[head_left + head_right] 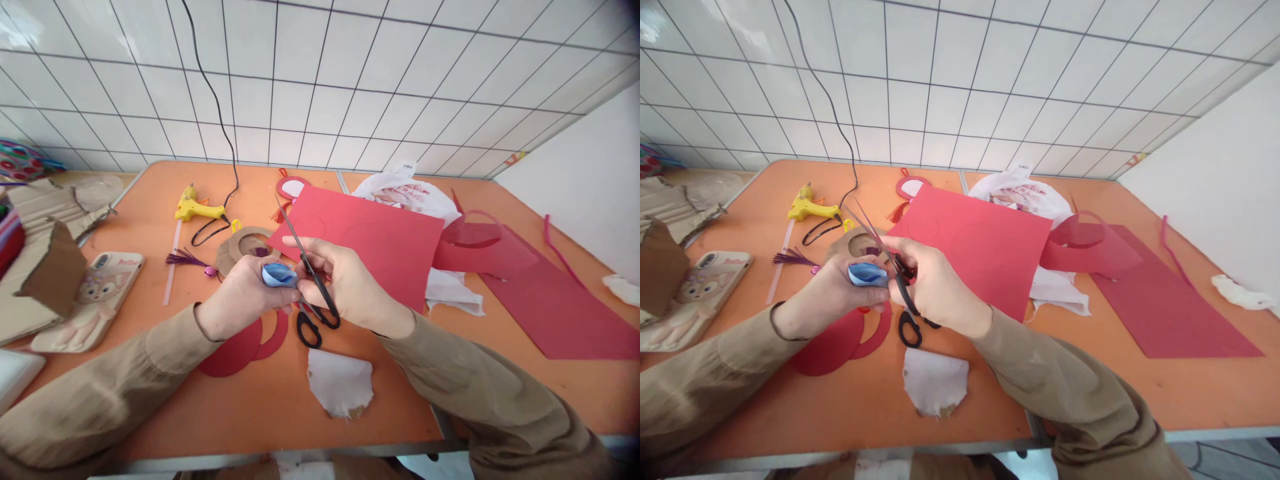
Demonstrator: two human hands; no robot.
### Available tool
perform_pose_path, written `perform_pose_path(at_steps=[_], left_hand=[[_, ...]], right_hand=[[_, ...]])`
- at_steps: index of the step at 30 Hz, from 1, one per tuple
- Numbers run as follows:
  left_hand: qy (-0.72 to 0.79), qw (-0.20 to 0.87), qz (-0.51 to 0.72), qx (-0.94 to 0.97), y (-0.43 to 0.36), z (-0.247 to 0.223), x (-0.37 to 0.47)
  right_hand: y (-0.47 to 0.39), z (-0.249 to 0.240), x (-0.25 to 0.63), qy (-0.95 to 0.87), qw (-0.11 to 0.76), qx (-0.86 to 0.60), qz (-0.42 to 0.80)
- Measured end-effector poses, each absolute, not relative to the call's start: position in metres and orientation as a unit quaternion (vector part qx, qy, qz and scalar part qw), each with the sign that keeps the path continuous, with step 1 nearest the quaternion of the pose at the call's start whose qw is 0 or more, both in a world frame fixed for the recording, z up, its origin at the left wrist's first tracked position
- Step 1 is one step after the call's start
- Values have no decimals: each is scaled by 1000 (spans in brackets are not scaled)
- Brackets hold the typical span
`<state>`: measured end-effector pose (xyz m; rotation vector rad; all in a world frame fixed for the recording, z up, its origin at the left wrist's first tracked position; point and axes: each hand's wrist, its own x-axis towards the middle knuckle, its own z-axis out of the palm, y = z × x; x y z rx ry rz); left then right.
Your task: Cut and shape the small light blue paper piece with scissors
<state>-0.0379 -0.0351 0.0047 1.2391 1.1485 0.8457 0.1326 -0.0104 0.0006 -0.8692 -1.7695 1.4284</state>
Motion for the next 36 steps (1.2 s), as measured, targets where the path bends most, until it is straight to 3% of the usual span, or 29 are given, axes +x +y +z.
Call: perform_pose_path(at_steps=[13, 36], left_hand=[[437, 743, 351, 366, -28, -3, -45], [415, 744, 436, 291, -42, -6, -29]], right_hand=[[-3, 6, 133, -633, 390, -389, 545], [-10, 5, 126, -586, 417, -403, 566]])
